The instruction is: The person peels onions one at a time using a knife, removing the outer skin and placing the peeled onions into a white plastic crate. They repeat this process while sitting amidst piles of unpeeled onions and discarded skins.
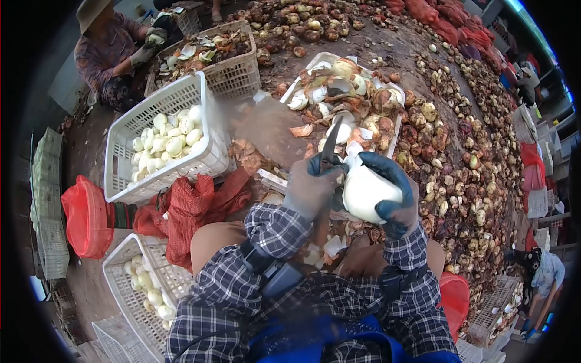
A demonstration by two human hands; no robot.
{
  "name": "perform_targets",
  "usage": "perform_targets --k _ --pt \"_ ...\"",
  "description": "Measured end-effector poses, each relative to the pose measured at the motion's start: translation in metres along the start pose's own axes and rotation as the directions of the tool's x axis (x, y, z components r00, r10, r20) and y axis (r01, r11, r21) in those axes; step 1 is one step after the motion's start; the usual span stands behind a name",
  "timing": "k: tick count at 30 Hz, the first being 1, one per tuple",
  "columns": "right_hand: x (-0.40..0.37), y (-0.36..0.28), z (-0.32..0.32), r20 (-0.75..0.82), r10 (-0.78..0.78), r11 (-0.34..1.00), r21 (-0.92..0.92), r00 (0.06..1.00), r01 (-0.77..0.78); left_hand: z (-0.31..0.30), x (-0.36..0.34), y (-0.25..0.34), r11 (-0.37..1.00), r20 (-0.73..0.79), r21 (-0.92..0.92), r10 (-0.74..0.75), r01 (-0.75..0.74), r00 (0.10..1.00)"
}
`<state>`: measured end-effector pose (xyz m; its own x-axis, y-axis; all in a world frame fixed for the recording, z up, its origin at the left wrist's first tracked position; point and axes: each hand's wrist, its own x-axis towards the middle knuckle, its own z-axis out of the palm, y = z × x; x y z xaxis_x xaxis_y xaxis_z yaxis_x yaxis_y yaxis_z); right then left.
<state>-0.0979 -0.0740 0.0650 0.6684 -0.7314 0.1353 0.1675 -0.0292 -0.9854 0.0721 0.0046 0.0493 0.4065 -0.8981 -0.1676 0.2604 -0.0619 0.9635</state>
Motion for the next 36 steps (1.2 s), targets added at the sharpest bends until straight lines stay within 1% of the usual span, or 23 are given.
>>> perform_targets --k 2,4,6,7,9,10,12,14,15,16,17,18,19,20,22,23,24,26,29,31,32,34,36 --pt "-0.001 0.006 0.001 -0.065 0.045 0.990 0.137 0.997 -0.036 0.002 0.000 -0.013 0.976 -0.040 -0.212 -0.064 0.054 0.997" --pt "-0.002 0.003 0.003 -0.043 0.067 0.975 0.217 0.997 -0.056 0.004 -0.004 -0.011 0.927 -0.038 -0.361 -0.118 0.097 0.992" --pt "-0.002 -0.002 0.005 -0.012 0.088 0.953 0.291 0.996 -0.081 0.002 -0.011 0.001 0.882 0.060 -0.438 -0.168 0.177 0.984" --pt "-0.001 -0.003 0.005 -0.027 0.059 0.959 0.280 0.998 -0.049 0.002 -0.013 0.006 0.855 0.111 -0.471 -0.187 0.218 0.976" --pt "0.000 -0.003 0.005 -0.061 0.001 0.966 0.257 0.998 0.015 0.005 -0.017 0.001 0.893 0.181 -0.406 -0.129 0.193 0.975" --pt "0.001 -0.002 0.004 -0.075 -0.035 0.983 0.176 0.997 0.048 0.007 -0.018 0.000 0.910 0.216 -0.374 -0.102 0.179 0.971" --pt "0.002 0.003 0.003 -0.093 -0.111 0.994 0.011 0.989 0.113 0.013 -0.018 0.003 0.898 0.111 -0.409 -0.125 0.160 0.986" --pt "0.001 0.002 0.003 -0.152 -0.075 0.997 -0.043 0.986 0.069 0.017 -0.018 0.010 0.886 0.002 -0.444 -0.149 0.135 0.989" --pt "0.001 0.002 0.004 -0.181 -0.057 0.997 -0.068 0.982 0.046 0.015 -0.020 0.012 0.871 -0.006 -0.483 -0.110 0.093 0.994" --pt "0.001 0.003 0.005 -0.213 -0.042 0.996 -0.092 0.976 0.023 0.015 -0.020 0.015 0.912 -0.021 -0.401 -0.106 0.089 0.994" --pt "0.002 0.009 0.004 -0.214 0.044 0.999 0.034 0.976 -0.038 0.015 -0.019 0.018 0.944 -0.034 -0.317 -0.102 0.087 0.994" --pt "0.001 0.010 0.003 -0.235 0.086 0.995 -0.021 0.968 -0.094 0.016 -0.020 0.021 0.969 -0.044 -0.233 -0.099 0.086 0.994" --pt "0.000 0.010 0.002 -0.257 0.128 0.986 -0.075 0.958 -0.152 0.014 -0.024 0.027 0.988 0.008 -0.129 -0.089 0.089 0.996" --pt "-0.001 0.010 0.002 -0.280 0.168 0.970 -0.127 0.945 -0.209 0.014 -0.023 0.022 0.999 0.009 -0.004 0.041 -0.041 0.999" --pt "-0.005 0.000 0.004 -0.280 0.218 0.975 0.031 0.935 -0.218 0.013 -0.021 0.017 0.924 0.061 0.242 0.290 -0.296 0.955" --pt "-0.005 0.000 0.004 -0.276 0.239 0.970 0.119 0.931 -0.213 0.009 -0.021 0.018 0.938 0.127 0.232 0.233 -0.257 0.964" --pt "-0.005 0.000 0.004 -0.271 0.259 0.956 0.208 0.927 -0.206 0.008 -0.020 0.026 0.927 0.150 0.296 0.194 -0.231 0.969" --pt "-0.006 0.011 -0.002 -0.274 0.203 0.975 0.149 0.940 -0.167 0.006 -0.020 0.035 0.890 0.189 0.419 0.106 -0.178 0.976" --pt "-0.005 0.019 -0.006 -0.268 0.118 0.990 -0.048 0.956 -0.136 0.005 -0.019 0.029 0.826 0.187 0.488 0.215 -0.281 0.959" --pt "-0.005 0.022 -0.004 -0.278 0.077 0.973 -0.187 0.957 -0.132 0.007 -0.017 0.020 0.742 0.174 0.556 0.338 -0.375 0.925" --pt "-0.005 0.024 -0.005 -0.273 0.079 0.979 -0.159 0.959 -0.126 0.006 -0.017 0.016 0.693 0.170 0.589 0.395 -0.415 0.903" --pt "-0.006 0.027 -0.007 -0.264 0.083 0.988 -0.102 0.961 -0.113 0.003 -0.013 0.015 0.775 0.113 0.527 0.344 -0.349 0.932" --pt "-0.006 0.025 -0.007 -0.225 0.096 0.985 -0.118 0.970 -0.125 0.003 -0.011 0.016 0.830 0.055 0.491 0.274 -0.265 0.960"
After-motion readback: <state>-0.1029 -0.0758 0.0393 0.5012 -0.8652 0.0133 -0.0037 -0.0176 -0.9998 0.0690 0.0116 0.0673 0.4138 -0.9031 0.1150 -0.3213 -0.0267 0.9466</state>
